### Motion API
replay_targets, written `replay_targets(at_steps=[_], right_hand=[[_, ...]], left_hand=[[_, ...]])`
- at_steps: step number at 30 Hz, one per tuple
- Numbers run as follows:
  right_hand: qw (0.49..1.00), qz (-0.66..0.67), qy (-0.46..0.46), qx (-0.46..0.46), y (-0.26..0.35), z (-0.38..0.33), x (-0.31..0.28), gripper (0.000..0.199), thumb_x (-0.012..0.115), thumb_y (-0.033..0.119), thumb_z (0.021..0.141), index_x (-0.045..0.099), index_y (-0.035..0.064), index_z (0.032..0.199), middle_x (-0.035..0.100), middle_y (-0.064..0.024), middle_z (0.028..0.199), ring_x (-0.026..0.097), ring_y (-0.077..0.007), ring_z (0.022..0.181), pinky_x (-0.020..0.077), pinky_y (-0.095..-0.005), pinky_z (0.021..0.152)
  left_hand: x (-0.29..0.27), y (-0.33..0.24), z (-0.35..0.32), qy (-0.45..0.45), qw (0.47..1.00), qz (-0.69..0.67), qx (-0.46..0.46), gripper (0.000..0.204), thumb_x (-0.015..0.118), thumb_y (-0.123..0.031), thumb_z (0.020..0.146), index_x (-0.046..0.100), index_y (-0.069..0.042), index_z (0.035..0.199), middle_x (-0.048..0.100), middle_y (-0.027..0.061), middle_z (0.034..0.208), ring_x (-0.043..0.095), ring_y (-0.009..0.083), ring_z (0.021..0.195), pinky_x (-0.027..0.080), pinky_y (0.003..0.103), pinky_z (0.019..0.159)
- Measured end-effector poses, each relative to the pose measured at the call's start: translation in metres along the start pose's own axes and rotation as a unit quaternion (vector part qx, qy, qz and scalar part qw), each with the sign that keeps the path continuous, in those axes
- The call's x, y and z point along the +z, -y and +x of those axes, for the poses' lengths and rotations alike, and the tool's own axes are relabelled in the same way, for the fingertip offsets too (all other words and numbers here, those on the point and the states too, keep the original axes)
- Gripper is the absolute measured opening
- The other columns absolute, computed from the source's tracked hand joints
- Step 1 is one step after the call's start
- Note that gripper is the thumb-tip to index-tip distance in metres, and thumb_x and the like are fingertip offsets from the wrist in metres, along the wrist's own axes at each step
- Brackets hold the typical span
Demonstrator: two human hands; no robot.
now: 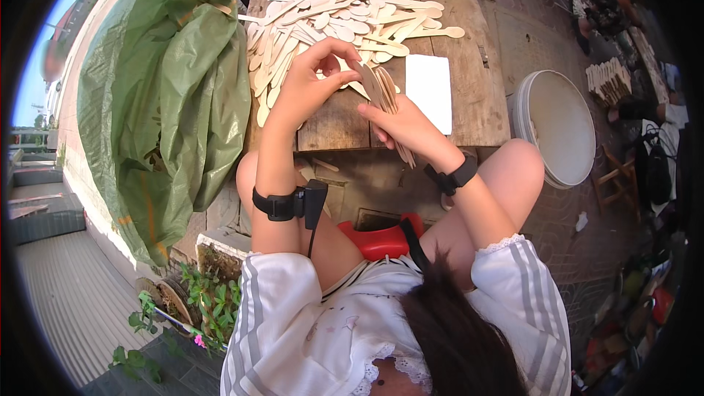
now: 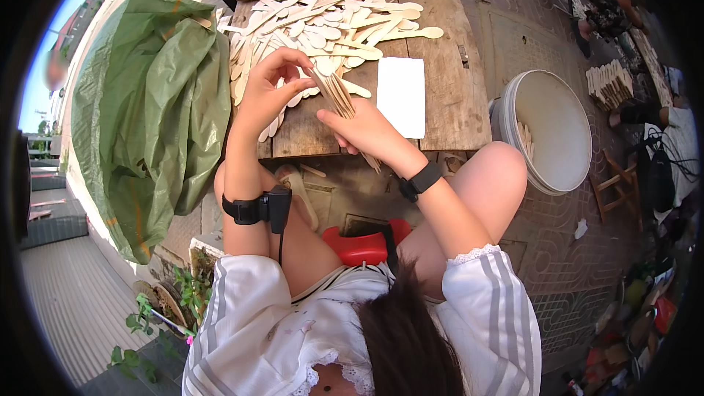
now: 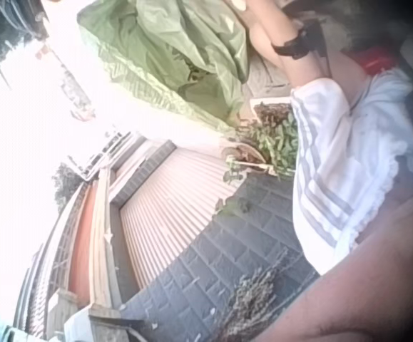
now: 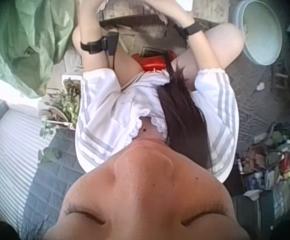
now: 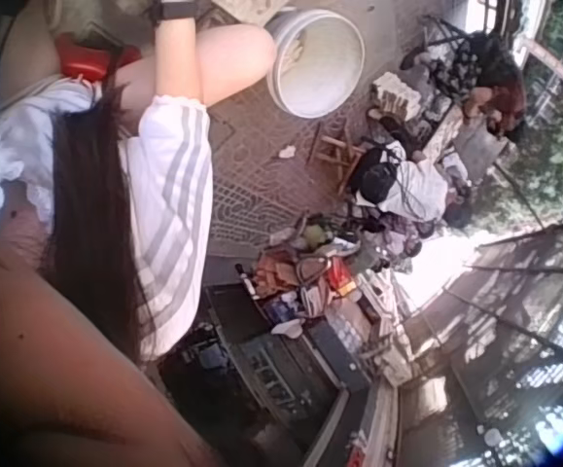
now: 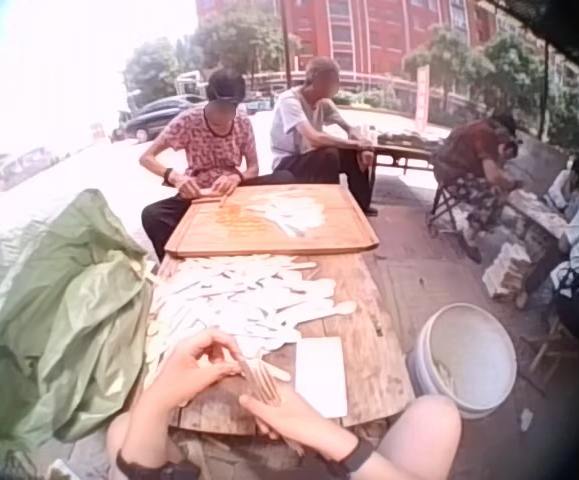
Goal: Sorting and stacking unfinished wooden spoons at a workstation.
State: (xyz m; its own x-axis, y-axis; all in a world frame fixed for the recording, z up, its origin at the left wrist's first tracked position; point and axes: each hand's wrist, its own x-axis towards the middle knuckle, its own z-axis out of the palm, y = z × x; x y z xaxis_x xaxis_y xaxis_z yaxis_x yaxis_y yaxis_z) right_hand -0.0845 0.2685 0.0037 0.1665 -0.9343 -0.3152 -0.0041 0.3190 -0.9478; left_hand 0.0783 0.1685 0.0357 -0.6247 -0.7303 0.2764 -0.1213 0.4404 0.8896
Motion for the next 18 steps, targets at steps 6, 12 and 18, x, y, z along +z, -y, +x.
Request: replay_targets(at_steps=[6,12,18], right_hand=[[0.999,0.017,-0.038,-0.017,0.002,-0.001,-0.002,0.029,0.058,0.028,0.089,0.046,0.0086,0.071,0.043,0.0042,0.052,0.041,-0.006,0.04,0.0338,-0.0225,0.039],[0.973,0.19,-0.112,-0.072,0.009,-0.007,-0.005,0.028,0.054,0.022,0.09,0.04,0.0118,0.069,0.031,0.0066,0.049,0.027,-0.0041,0.038,0.0253,-0.022,0.038],[0.967,0.206,-0.126,-0.077,0.009,-0.007,-0.013,0.026,0.053,0.021,0.09,0.039,0.0135,0.069,0.03,0.0072,0.049,0.027,-0.0041,0.038,0.0254,-0.0212,0.038]], left_hand=[[0.01,0.001,0.002,0.034,0.999,0.013,0.011,0.021,0.069,-0.005,0.074,0.063,-0.007,0.094,0.061,-0.0023,0.089,0.045,0.0053,0.066,0.038,0.02,0.062],[0.007,0.009,0.0,-0.008,0.999,0.014,-0.046,0.035,0.066,-0.009,0.077,0.057,-0.009,0.111,0.059,-0.0004,0.093,0.052,0.0096,0.073,0.041,0.025,0.068],[0.025,0.056,-0.014,-0.024,0.897,0.431,-0.094,0.039,0.068,-0.02,0.077,0.054,-0.01,0.112,0.05,0.0098,0.111,0.048,0.0289,0.106,0.036,0.044,0.09]])
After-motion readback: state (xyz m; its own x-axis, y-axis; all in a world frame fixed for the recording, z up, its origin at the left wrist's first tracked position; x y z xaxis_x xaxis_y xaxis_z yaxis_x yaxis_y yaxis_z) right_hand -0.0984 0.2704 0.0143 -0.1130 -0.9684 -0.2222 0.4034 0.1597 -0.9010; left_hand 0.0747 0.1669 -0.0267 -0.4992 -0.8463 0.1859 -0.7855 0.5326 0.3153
